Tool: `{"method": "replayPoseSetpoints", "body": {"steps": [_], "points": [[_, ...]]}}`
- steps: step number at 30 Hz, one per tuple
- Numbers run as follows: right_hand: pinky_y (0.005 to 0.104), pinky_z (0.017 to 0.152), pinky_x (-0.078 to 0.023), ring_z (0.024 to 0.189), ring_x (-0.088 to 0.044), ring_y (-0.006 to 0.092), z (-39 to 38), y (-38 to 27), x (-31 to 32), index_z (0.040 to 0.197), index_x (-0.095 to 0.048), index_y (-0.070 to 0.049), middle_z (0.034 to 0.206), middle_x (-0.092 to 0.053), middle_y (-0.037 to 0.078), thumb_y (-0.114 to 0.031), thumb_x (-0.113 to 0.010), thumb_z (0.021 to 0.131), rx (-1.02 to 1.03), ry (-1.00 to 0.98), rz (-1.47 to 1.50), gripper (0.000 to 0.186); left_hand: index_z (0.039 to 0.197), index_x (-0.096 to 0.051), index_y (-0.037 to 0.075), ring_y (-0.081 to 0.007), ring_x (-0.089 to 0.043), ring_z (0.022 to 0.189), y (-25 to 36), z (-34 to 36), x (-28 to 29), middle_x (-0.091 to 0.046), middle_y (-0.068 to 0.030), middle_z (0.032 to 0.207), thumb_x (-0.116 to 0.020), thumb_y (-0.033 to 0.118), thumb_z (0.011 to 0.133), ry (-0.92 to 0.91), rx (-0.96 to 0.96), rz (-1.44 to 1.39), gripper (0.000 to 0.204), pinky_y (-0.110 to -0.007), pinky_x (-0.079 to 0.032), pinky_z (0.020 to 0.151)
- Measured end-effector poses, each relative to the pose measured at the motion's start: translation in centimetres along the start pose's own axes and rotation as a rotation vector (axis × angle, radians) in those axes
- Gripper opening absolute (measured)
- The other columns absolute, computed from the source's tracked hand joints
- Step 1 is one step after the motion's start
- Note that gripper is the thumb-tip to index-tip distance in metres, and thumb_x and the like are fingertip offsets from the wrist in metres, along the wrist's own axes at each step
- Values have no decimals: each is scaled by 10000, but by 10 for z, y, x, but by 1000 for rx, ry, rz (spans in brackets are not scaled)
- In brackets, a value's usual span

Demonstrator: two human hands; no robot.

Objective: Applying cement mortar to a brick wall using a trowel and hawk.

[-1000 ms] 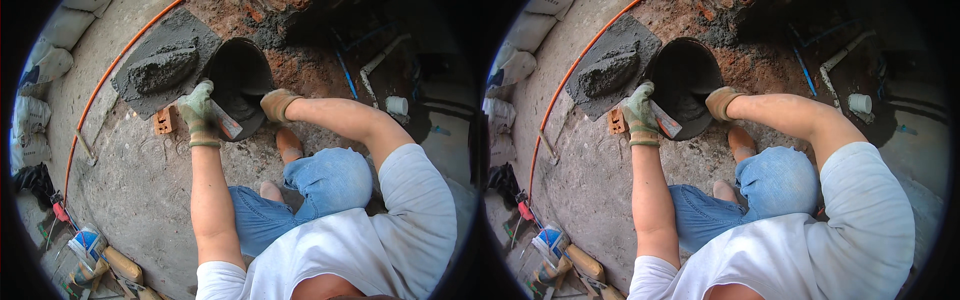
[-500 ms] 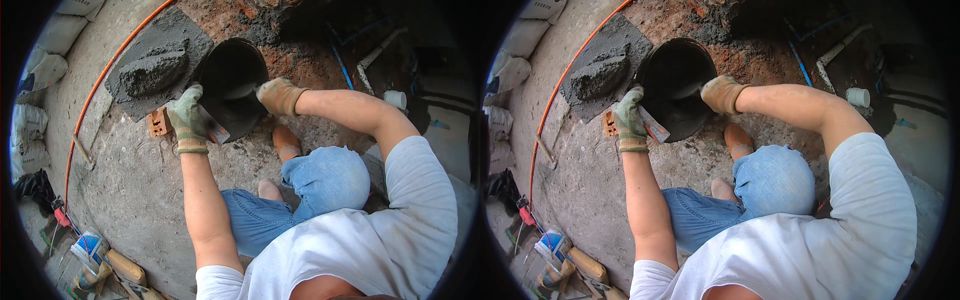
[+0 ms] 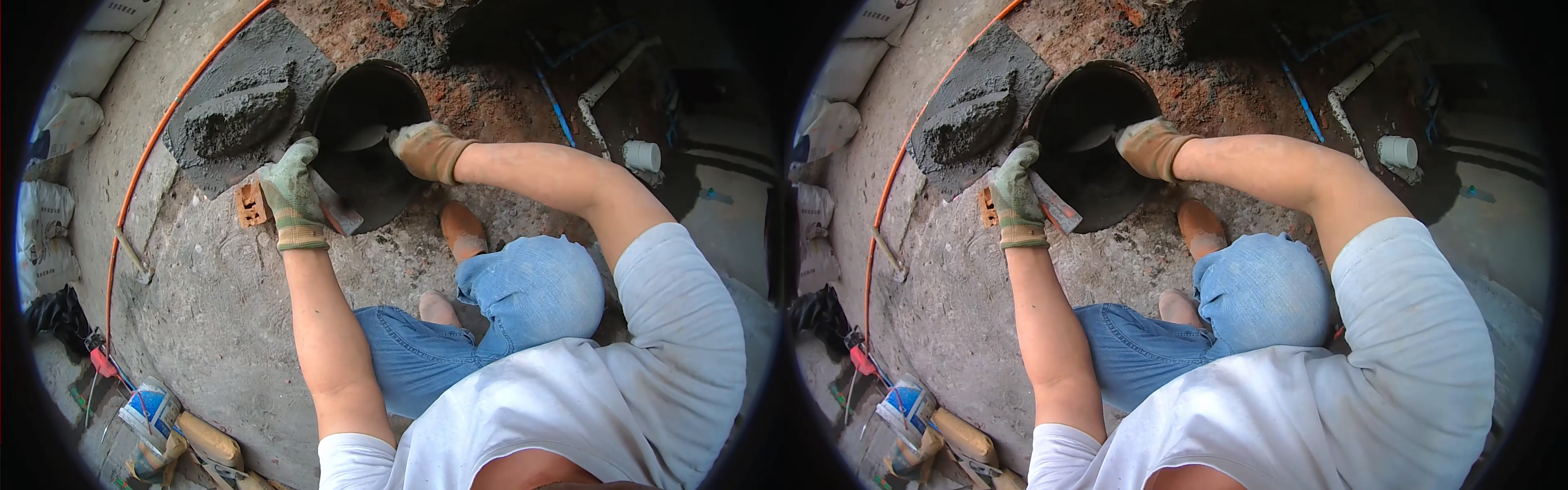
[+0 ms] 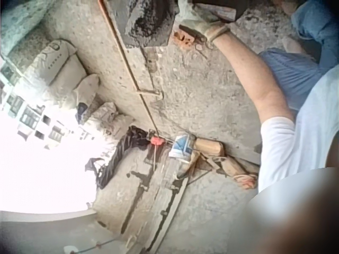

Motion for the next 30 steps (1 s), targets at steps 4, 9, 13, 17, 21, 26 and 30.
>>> {"method": "replayPoseSetpoints", "body": {"steps": [4,9,13,17,21,26,30], "points": [[444,577,-564,750,-728,295,-12,-3,3,879,-743,-44,821,-729,146,-118,-634,779,143,-282,-96,166,930,-741,-34,-198,-661,902,-3,-3,10,-718,-97,957,-674,48,746,32,29,-12,212,-311,-511,875],[422,557,-564,749,-728,284,6,6,7,883,-737,-43,827,-728,146,-111,-625,774,94,23,-46,170,917,-746,-25,-198,-662,923,6,0,4,-720,-99,971,-673,49,751,-78,-149,256,196,-317,-503,903],[436,565,-567,768,-729,296,-20,3,-17,873,-741,-56,829,-729,140,-107,-631,771,151,-286,-204,158,910,-748,-24,-192,-659,930,-6,-2,4,-721,-102,968,-680,61,756,36,47,-25,188,-313,-496,912],[438,582,-576,771,-731,295,-10,14,11,878,-749,-53,846,-736,129,-114,-643,779,57,-122,-117,157,884,-750,-28,-172,-659,833,3,-5,2,-723,-90,897,-700,52,751,36,10,-42,163,-296,-510,804],[424,656,-588,869,-735,286,-42,2,-28,955,-768,-67,928,-747,145,-122,-635,807,66,-328,-152,207,828,-744,-41,-162,-642,712,1,-4,3,-706,-84,812,-731,56,737,54,-74,-4,134,-291,-516,664],[434,630,-582,841,-738,268,-9,31,11,958,-771,-66,931,-751,120,-133,-651,807,-104,-314,-64,204,878,-709,-56,-171,-607,699,9,-13,-8,-671,-66,800,-749,113,743,162,116,-41,220,-307,-496,684],[420,574,-570,799,-737,272,-42,4,-26,891,-769,-63,867,-747,114,-133,-662,797,76,-374,-169,159,894,-670,-49,-172,-560,646,0,-3,4,-610,-50,764,-769,132,724,80,-36,1,267,-323,-483,610]]}}
Point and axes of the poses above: each hand's wrist, its own z-axis towards the middle knuckle, its own x-axis out of the back of the hand, y = z × x, the point moved 6 cm from there along z, towards the middle knuckle
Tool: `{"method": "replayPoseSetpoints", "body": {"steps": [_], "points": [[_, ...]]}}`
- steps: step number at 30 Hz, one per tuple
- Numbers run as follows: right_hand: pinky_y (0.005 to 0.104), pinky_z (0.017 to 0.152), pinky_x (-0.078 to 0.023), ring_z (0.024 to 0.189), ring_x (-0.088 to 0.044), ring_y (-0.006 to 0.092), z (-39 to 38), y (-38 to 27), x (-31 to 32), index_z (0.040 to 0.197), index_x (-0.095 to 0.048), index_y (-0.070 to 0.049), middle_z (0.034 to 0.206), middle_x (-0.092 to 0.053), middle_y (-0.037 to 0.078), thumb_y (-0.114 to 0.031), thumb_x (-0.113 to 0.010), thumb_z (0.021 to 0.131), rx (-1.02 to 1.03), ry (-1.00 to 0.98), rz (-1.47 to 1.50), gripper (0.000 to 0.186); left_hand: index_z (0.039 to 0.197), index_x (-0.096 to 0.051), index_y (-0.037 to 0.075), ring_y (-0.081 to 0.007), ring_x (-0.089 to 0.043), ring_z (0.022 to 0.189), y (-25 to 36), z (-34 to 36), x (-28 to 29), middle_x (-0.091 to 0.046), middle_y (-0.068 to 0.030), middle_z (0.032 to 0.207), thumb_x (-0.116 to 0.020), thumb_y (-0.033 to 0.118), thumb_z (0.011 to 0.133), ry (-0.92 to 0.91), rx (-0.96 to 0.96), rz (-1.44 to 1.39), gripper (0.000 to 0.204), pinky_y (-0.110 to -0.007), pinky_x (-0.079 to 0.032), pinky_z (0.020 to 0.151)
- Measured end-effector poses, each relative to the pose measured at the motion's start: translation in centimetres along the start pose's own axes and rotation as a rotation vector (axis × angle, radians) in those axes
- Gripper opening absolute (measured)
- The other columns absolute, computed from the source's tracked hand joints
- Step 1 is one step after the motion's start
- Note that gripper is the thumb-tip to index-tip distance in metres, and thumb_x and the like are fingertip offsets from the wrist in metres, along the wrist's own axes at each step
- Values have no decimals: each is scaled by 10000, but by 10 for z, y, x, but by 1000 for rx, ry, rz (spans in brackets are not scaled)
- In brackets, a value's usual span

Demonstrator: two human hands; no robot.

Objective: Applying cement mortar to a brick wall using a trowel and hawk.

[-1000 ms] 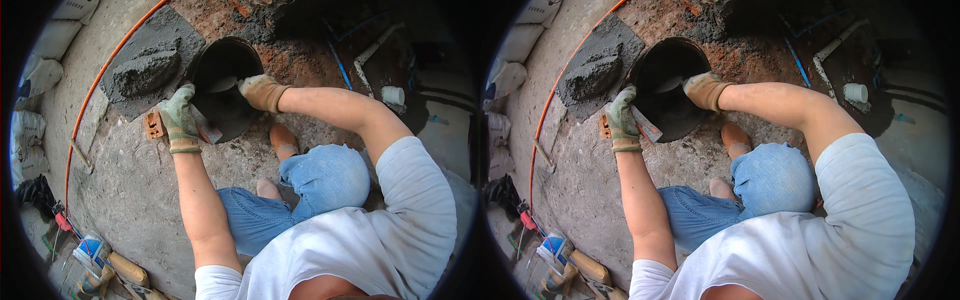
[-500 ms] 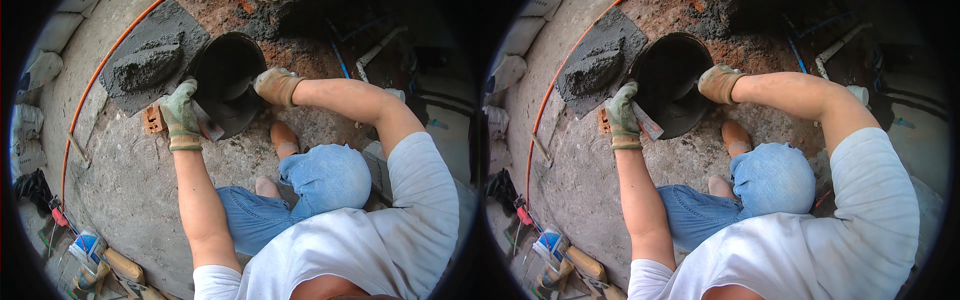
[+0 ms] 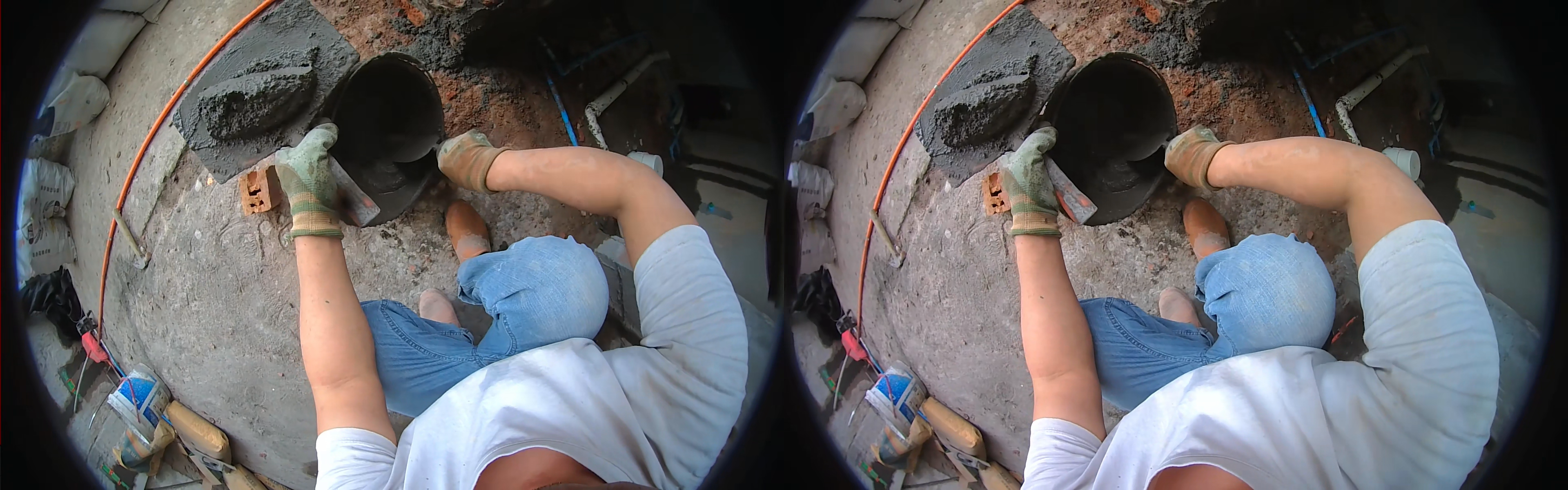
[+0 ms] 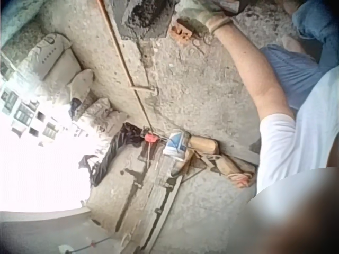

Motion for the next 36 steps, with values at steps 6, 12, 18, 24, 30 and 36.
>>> {"method": "replayPoseSetpoints", "body": {"steps": [6,12,18,24,30,36], "points": [[479,690,-582,929,-727,301,8,19,17,1016,-768,-47,994,-751,133,-132,-671,814,-100,-191,84,240,868,-654,-44,-165,-563,667,2,-9,-11,-631,-59,782,-778,128,702,53,149,-81,270,-313,-475,608],[459,629,-582,865,-722,270,25,33,58,991,-775,-80,929,-744,97,-134,-717,757,-92,-191,-181,247,858,-630,-32,-153,-524,604,1,-9,-4,-578,-38,745,-779,138,706,88,128,-60,272,-318,-445,534],[393,529,-515,754,-689,231,65,29,61,927,-766,-110,840,-709,34,-146,-700,772,134,-249,-541,172,876,-675,-68,-163,-547,668,-7,-1,7,-618,-69,788,-779,140,697,49,11,83,293,-318,-465,605],[408,545,-527,771,-695,216,82,48,22,943,-755,-121,860,-705,26,-127,-694,785,148,-294,-486,169,846,-695,-46,-141,-526,657,-1,-11,-13,-609,-43,785,-753,140,738,62,124,30,223,-328,-460,588],[457,600,-561,837,-732,290,71,36,45,971,-764,-67,926,-746,94,-138,-666,787,182,-225,-268,220,731,-667,-22,-124,-505,612,0,-8,-2,-580,-4,697,-761,161,734,75,60,35,206,-302,-434,550],[440,767,-564,885,-710,329,54,31,34,947,-762,-69,914,-732,141,-238,-685,767,48,-269,127,259,884,-758,-4,-130,-603,700,-10,-8,5,-688,-31,814,-733,89,735,155,164,85,177,-282,-486,657]]}}
Point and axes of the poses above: each hand's wrist, its own z-axis towards the middle knuckle, its own x-axis out of the back of the hand, y = z × x, the point moved 6 cm from there along z, towards the middle knuckle
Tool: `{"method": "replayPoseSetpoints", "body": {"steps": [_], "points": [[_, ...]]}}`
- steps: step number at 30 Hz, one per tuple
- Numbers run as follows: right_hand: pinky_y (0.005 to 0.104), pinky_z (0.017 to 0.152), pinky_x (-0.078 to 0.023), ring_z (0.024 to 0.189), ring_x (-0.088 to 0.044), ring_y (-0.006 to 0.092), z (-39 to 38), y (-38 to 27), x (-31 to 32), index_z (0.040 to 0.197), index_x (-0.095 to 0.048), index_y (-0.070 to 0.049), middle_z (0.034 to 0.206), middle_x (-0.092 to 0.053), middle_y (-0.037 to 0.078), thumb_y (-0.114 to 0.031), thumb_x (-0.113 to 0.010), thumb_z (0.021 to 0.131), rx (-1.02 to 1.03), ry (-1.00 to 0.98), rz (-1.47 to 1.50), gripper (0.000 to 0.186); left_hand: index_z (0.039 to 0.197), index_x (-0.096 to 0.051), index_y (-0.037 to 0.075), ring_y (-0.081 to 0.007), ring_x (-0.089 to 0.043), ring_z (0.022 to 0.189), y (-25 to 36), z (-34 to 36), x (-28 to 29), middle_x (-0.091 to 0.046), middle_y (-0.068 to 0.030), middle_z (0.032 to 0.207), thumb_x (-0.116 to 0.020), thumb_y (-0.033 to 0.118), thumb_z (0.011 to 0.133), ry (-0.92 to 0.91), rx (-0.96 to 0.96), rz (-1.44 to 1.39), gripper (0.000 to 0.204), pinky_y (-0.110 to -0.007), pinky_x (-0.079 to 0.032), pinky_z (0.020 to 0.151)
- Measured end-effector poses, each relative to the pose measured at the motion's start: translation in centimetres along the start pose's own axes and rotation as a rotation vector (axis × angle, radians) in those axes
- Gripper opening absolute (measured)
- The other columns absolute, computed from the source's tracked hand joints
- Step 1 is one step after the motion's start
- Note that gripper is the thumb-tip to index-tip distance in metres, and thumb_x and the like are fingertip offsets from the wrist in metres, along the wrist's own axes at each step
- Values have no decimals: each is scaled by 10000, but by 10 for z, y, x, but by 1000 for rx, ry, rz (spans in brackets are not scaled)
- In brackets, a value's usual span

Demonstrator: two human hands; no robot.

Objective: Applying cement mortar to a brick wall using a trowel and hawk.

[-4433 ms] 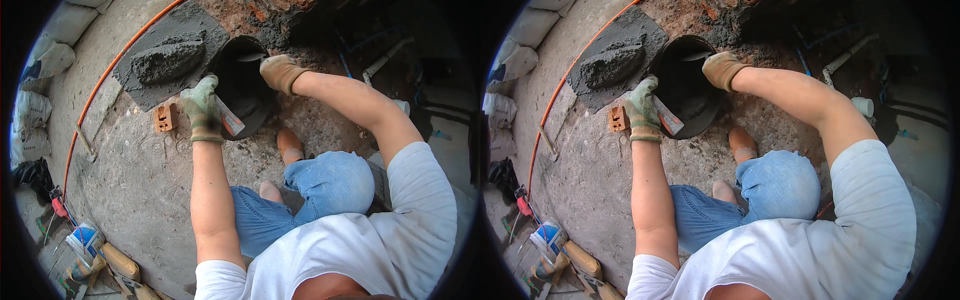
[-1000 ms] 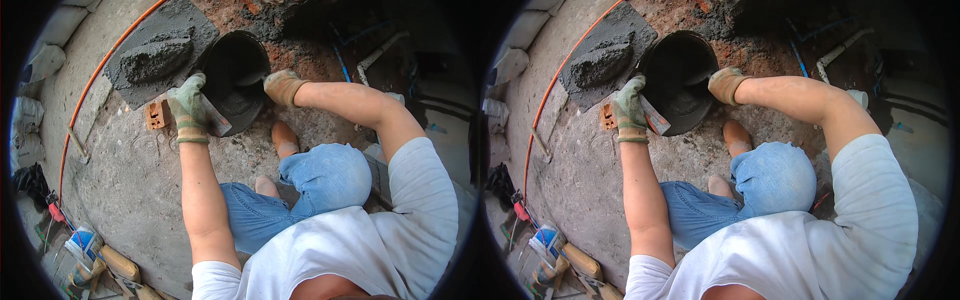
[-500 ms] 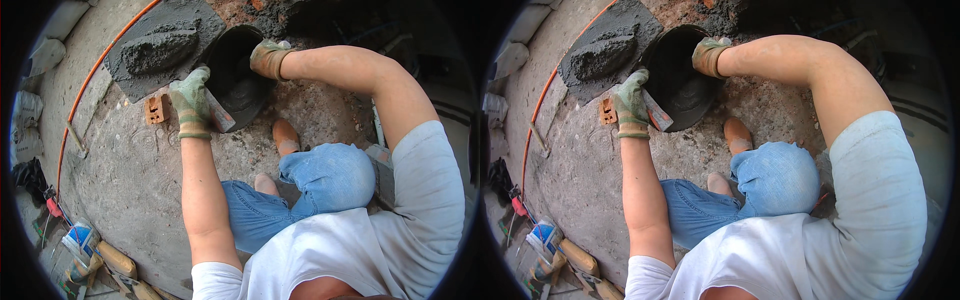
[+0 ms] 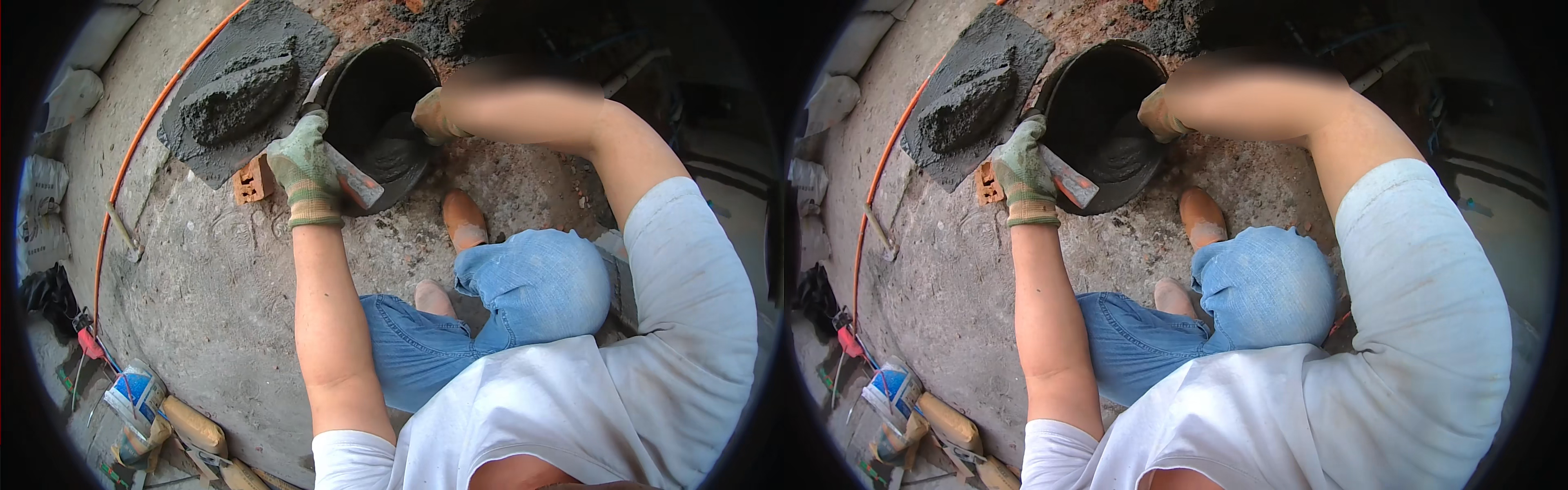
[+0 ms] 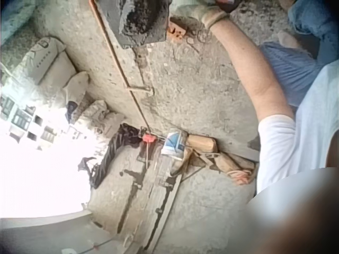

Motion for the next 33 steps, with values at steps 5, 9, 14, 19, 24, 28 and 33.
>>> {"method": "replayPoseSetpoints", "body": {"steps": [5,9,14,19,24,28,33], "points": [[441,799,-555,912,-706,338,2,-10,-24,966,-757,-57,945,-732,154,-266,-684,779,4,9,99,290,913,-759,-25,-157,-655,807,11,-12,-9,-720,-72,884,-697,49,753,98,17,-43,187,-279,-508,768],[446,788,-550,920,-707,335,-3,-24,-31,972,-758,-58,958,-732,157,-298,-678,800,-17,28,302,305,920,-760,-24,-167,-654,816,5,-1,5,-719,-72,888,-692,46,751,49,-32,24,195,-284,-506,779],[448,748,-533,839,-691,360,13,-49,-67,921,-750,-33,879,-716,177,-345,-677,822,-89,39,529,336,920,-759,-19,-176,-646,822,2,14,14,-713,-78,899,-671,59,767,-35,-308,216,194,-297,-504,789],[442,735,-539,846,-693,348,29,-77,-75,920,-711,26,893,-710,208,-429,-681,832,-101,41,788,465,923,-752,-17,-191,-642,785,4,13,9,-710,-99,910,-639,74,809,27,-51,-18,184,-312,-508,754],[437,748,-530,848,-698,329,38,-74,-55,955,-732,9,901,-720,193,-449,-701,807,-80,46,1016,482,1049,-713,-35,-202,-643,944,16,30,37,-693,-96,1022,-620,66,823,14,-71,-173,265,-306,-496,906],[423,792,-536,905,-698,344,7,-59,-6,1007,-721,17,949,-717,207,-454,-697,809,-50,14,965,512,1195,-632,-42,-190,-636,922,51,12,71,-668,-82,1057,-612,83,866,81,41,-326,353,-300,-503,886],[424,775,-527,846,-685,354,-65,-20,76,973,-708,24,899,-706,214,-439,-688,812,-130,90,1017,491,1184,-622,2,-168,-620,823,97,-55,98,-635,-70,990,-612,140,881,160,95,-225,333,-290,-527,732]]}}
Point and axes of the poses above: each hand's wrist, its own z-axis towards the middle knuckle, its own x-axis out of the back of the hand, y = z × x, the point moved 6 cm from there along z, towards the middle knuckle
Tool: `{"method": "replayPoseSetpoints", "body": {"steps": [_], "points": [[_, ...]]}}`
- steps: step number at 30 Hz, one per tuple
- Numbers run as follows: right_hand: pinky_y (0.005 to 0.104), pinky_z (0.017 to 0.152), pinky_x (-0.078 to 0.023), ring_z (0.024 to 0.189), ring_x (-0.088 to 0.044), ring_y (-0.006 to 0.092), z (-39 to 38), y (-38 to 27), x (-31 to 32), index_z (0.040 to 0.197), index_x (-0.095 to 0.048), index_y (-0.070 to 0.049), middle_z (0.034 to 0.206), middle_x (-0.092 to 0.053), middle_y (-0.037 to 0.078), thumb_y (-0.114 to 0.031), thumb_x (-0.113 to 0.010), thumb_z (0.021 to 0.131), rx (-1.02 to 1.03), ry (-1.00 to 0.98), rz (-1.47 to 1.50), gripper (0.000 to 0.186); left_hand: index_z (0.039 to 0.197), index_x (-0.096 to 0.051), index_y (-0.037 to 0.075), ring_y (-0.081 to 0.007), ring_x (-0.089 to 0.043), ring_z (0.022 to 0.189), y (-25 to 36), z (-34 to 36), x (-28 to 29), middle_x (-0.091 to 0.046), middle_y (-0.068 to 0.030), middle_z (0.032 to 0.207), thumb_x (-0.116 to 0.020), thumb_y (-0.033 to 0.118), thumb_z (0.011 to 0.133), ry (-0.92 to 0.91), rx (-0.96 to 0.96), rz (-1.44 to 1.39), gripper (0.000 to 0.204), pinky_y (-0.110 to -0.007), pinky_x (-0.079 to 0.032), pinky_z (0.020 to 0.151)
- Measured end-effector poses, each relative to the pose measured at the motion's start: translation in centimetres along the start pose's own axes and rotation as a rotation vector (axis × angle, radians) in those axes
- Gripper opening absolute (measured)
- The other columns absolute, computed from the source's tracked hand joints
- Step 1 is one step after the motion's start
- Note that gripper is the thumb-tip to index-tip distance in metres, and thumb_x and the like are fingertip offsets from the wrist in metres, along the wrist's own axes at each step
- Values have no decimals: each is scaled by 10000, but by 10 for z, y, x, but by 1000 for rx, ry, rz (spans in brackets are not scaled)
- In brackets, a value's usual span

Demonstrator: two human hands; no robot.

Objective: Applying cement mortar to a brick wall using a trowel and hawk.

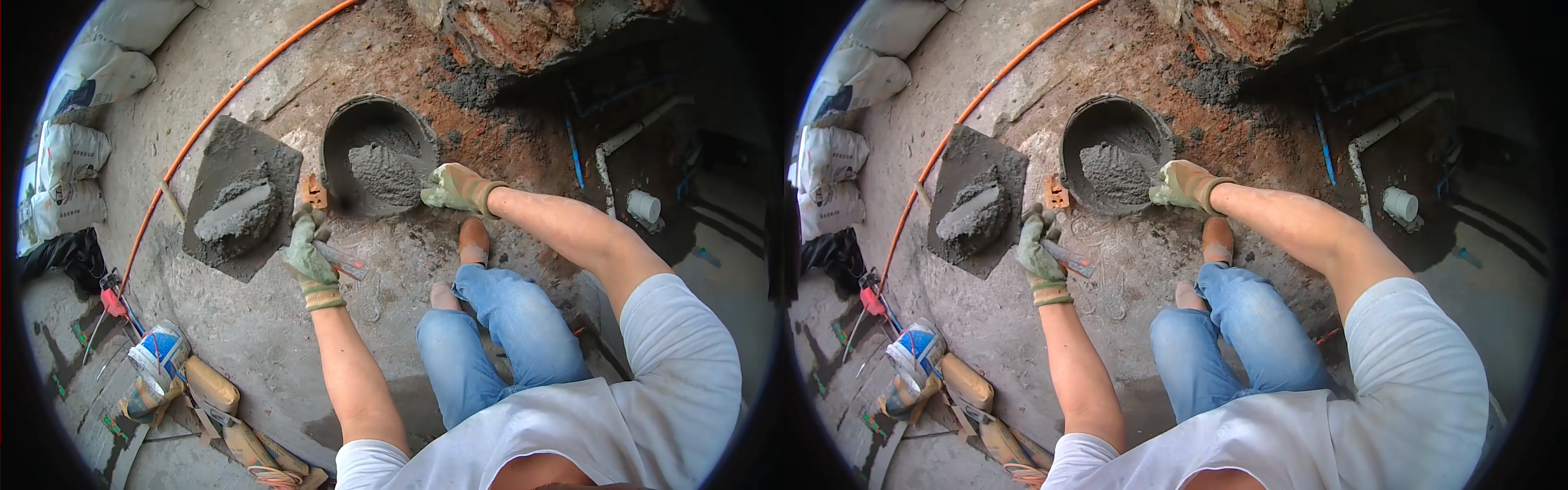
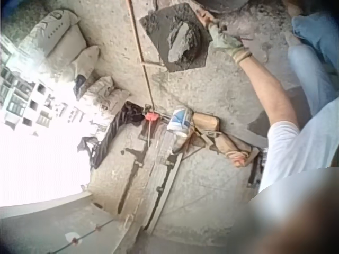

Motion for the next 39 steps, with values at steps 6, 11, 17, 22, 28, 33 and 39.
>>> {"method": "replayPoseSetpoints", "body": {"steps": [6,11,17,22,28,33,39], "points": [[457,738,-515,811,-664,393,-127,-90,78,902,-703,-27,827,-687,205,-448,-679,829,58,149,11,428,867,-641,-27,-194,-621,535,3,-106,42,-645,-105,714,-707,118,829,174,309,224,164,-309,-533,492],[462,731,-522,790,-664,388,-259,-174,91,955,-704,-93,833,-687,173,-450,-658,861,81,410,-197,372,725,-660,-48,-173,-624,531,31,-186,-16,-647,-110,649,-705,134,799,-170,381,395,201,-307,-507,470],[445,707,-531,761,-673,380,-399,-208,67,1158,-637,-63,894,-686,167,-299,-687,866,649,642,-307,379,787,-676,-10,-159,-597,544,98,-269,-73,-636,-65,656,-678,116,777,-515,353,500,126,-313,-477,468],[409,662,-503,732,-639,343,-528,-243,167,1068,-619,-47,827,-658,164,-246,-680,871,245,579,146,287,806,-643,5,-151,-576,535,177,-362,-84,-616,-61,669,-676,108,779,-733,269,558,112,-308,-458,461],[397,640,-471,670,-561,283,-593,-245,176,967,-576,-24,782,-612,165,-245,-666,887,316,438,-27,251,838,-661,6,-174,-602,551,229,-454,-106,-634,-72,691,-697,126,761,-795,268,497,147,-320,-512,487],[385,601,-479,602,-564,238,-660,-231,182,943,-583,-26,696,-601,121,-258,-669,884,276,550,74,255,903,-701,17,-181,-615,555,239,-497,-115,-656,-74,711,-697,157,772,-709,270,418,191,-317,-535,504],[383,607,-497,614,-595,240,-672,-222,169,946,-591,-16,708,-634,136,-267,-684,876,391,632,-134,276,892,-694,-29,-197,-634,577,243,-527,-182,-665,-88,737,-684,124,807,-735,255,252,176,-326,-553,523]]}}
Point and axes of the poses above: each hand's wrist, its own z-axis towards the middle knuckle, its own x-axis out of the back of the hand, y = z × x, the point moved 6 cm from there along z, towards the middle knuckle
